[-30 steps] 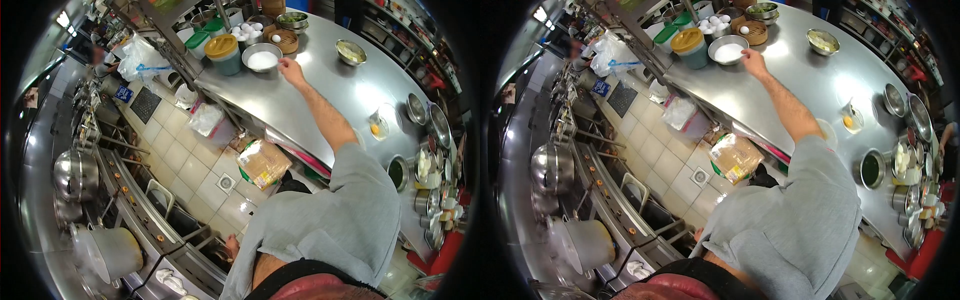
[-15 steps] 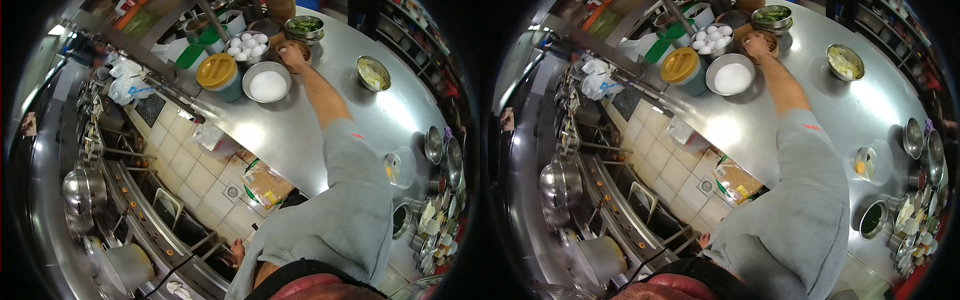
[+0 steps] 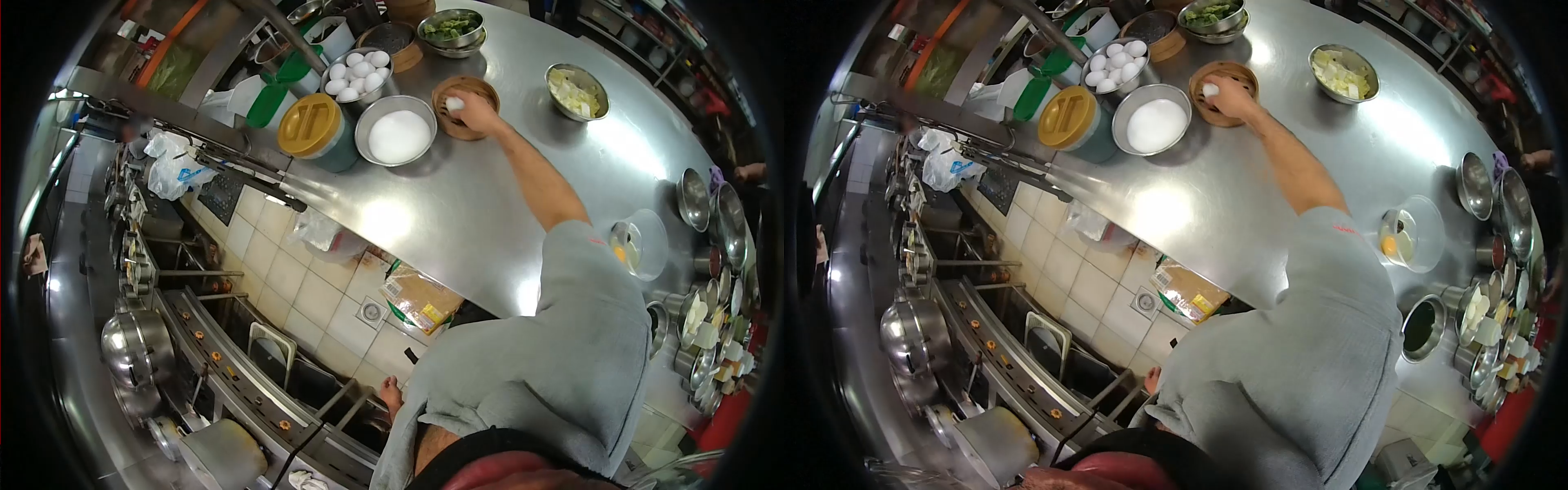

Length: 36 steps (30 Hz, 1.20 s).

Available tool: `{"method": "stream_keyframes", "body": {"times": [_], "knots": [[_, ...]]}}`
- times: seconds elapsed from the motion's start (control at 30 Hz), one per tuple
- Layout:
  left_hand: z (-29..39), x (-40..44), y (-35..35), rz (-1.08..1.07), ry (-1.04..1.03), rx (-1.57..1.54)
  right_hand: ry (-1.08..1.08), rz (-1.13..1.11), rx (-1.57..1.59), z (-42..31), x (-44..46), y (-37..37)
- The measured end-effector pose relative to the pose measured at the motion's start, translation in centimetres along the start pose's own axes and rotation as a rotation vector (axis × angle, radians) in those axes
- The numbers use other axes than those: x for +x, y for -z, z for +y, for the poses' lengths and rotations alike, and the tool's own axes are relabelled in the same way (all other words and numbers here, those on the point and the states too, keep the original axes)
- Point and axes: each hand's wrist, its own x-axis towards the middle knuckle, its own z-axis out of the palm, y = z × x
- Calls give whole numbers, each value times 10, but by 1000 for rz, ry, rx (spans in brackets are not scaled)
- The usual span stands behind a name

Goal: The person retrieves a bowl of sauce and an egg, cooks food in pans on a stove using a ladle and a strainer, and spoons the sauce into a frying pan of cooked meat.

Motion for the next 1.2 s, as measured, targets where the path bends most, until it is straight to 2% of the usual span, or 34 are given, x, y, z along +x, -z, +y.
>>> {"method": "stream_keyframes", "body": {"times": [0.07, 0.1, 0.17, 0.2, 0.27, 0.33, 0.4, 0.43, 0.53, 0.6, 0.63, 0.67, 0.73, 0.77, 0.87, 0.93, 0.97, 1.03, 1.07, 1.13, 1.2], "knots": [[13, -5, -8, 233, 9, -1, 45, -182, 231, 13, -29, 10], [19, -8, -6, 171, 72, -86, 42, -187, 225, 16, -42, 18], [35, -21, -8, 190, 97, -162, -353, -418, 1157, 13, -64, 40], [39, -24, -10, 215, 116, -235, -352, -415, 1154, 12, -69, 47], [33, -25, -10, 201, 103, -260, -360, -462, 1411, 9, -84, 58], [33, -24, -9, 222, -9, -135, -325, -448, 1427, 8, -90, 62], [48, -38, -8, 209, 61, -128, -269, -473, 1499, 10, -93, 62], [64, -48, -7, 197, 129, -122, -266, -475, 1499, 10, -92, 63], [57, -53, -6, 157, 104, -143, -317, -462, 1475, 5, -90, 59], [54, -58, -10, 197, 132, -203, -358, -277, 866, -10, -86, 50], [54, -60, -12, 225, 151, -252, -345, -273, 613, -19, -86, 46], [48, -62, -14, 240, 160, -268, -331, -292, 615, -21, -86, 37], [40, -65, -16, 275, 185, -354, 110, -185, 82, -24, -91, 22], [38, -67, -18, 286, 193, -366, 61, -197, 22, -29, -94, 19], [18, -78, -22, 334, 175, -391, 42, -197, 59, -34, -95, 17], [-18, -69, -30, 299, 216, -350, 71, -202, 110, -40, -99, 22], [-25, -72, -34, 354, 196, -329, 72, -228, 104, -45, -100, 24], [-34, -83, -40, 380, 230, -363, 311, 31, -68, -43, -99, 23], [-46, -85, -43, 408, 224, -376, 307, -9, 66, -57, -98, 28], [-68, -90, -52, 481, 205, -393, 193, 67, 217, -77, -99, 27], [-84, -99, -59, 557, 187, -447, 249, 13, 302, -104, -102, 24]]}}
